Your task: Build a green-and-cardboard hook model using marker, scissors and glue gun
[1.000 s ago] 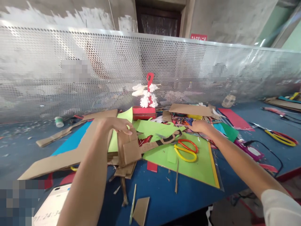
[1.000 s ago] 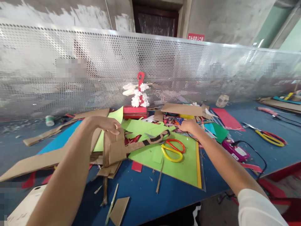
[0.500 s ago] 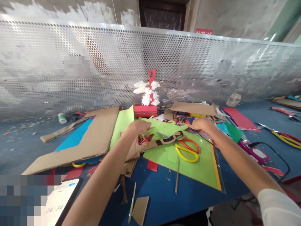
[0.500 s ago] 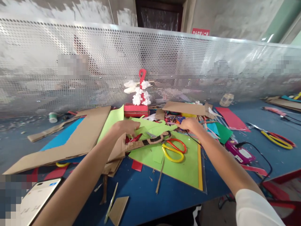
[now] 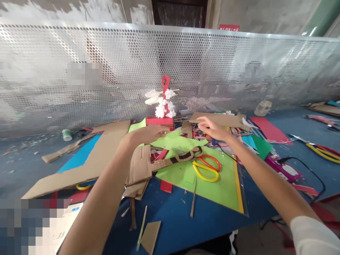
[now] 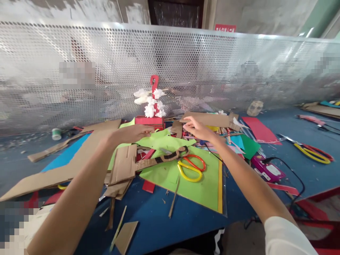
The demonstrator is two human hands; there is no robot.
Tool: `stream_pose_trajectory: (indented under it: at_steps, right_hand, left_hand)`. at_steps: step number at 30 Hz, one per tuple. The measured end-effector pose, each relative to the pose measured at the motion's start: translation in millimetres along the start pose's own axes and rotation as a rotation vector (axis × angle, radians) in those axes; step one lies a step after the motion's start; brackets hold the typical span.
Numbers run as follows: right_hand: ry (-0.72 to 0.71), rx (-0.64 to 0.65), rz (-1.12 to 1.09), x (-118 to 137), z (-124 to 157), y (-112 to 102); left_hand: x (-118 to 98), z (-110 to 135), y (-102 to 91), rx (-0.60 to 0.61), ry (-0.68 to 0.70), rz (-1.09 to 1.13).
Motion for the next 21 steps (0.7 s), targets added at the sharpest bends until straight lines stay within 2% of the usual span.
stream_pose_trajectory:
  at_steps: [5,8,14,17,21]
  right_hand:
    - [0.066,0.167,-0.395,-3,-17,29]
    - [0.004,0.279,-0.566,7,-24,39]
    - [-0.168,0.389,-0.742,22,-23,39]
    - [-0.152,0.423,-0.807,18,-16,35]
    - [-0.069,0.401,-0.838,8,-4,27]
  left_hand:
    - [-29,10,-12.0,-0.069,0.139,-0.018]
    - [-40,17,-20.2,-0.144,0.188,-0.011]
    - [-38,30,-36.6,-0.259,0.094,0.102]
    - [-32,32,-39.6,-0.275,0.061,0.169]
    - [-28,32,-38.9,-0.274,0.042,0.243]
Point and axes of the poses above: each hand's wrist, its own z-axis away from the middle knuckle, its own y-axis out of the palm, x = y × z, the point moved 4 cm from there along -z, towards the middle knuckle, and after that the axes turned 13 degrees about z, right-handed, at the moved point
